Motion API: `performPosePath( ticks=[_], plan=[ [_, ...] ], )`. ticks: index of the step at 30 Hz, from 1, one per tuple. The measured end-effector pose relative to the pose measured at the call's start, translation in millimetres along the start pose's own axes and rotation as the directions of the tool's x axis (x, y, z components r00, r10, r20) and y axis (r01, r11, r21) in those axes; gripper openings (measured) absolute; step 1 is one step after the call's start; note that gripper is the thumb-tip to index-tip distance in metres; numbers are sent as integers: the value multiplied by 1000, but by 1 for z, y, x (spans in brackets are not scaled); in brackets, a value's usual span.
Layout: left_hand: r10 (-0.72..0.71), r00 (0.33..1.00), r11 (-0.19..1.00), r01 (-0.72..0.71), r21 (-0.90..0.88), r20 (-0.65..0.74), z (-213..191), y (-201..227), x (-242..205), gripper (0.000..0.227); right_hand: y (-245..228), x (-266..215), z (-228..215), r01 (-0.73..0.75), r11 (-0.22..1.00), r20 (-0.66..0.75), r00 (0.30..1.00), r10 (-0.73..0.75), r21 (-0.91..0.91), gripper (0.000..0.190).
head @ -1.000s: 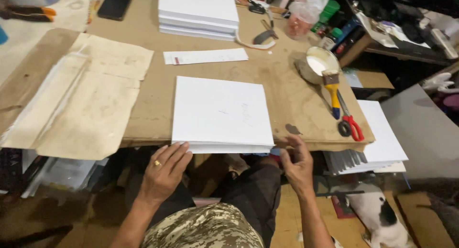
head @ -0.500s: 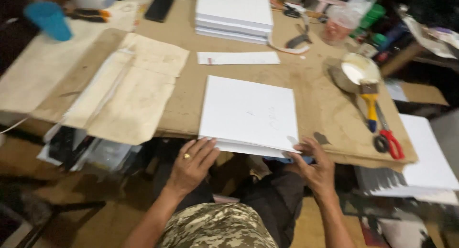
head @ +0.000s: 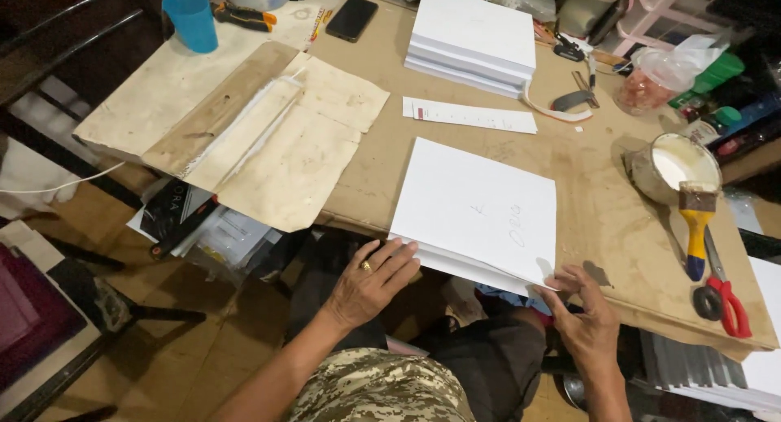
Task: The person applies glue to a white paper sheet using a brush, then places it on a stack of white boards. They repeat the process by applying glue to another paper sheet and placing it on the stack.
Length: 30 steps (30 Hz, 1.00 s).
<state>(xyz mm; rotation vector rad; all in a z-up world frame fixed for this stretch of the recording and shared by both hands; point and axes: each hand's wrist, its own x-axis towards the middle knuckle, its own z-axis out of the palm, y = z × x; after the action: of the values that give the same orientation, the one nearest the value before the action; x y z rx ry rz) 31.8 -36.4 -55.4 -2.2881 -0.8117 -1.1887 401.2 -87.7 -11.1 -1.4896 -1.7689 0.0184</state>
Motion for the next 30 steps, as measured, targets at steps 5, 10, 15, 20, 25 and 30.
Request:
performPosePath(
  ticks=[5,10,15,20,25,30],
  plan=[
    [-14,1000,1000,14,3,15,1,2,-1,33,5,0,0,89,991,-16,996,-91,-96,53],
    [-8,1000,1000,8,28,0,-1,2,2,31,-2,2,-1,100,989,-18,995,-102,-112,53],
    [-11,1000,999,10,40,19,0,3,-1,33,-4,-1,-1,36,997,-4,999,-37,-68,55],
    [-14,1000,999,13,47,8,1,3,0,32,-9,1,-3,14,999,19,1000,-13,-47,51],
    [-8,999,998,5,64,39,4,3,-5,35,-8,1,-2,78,996,-3,997,-79,-52,53],
    [-13,999,998,11,65,38,5,3,-6,36,-2,0,-1,52,995,12,999,-52,-82,53]
  ],
)
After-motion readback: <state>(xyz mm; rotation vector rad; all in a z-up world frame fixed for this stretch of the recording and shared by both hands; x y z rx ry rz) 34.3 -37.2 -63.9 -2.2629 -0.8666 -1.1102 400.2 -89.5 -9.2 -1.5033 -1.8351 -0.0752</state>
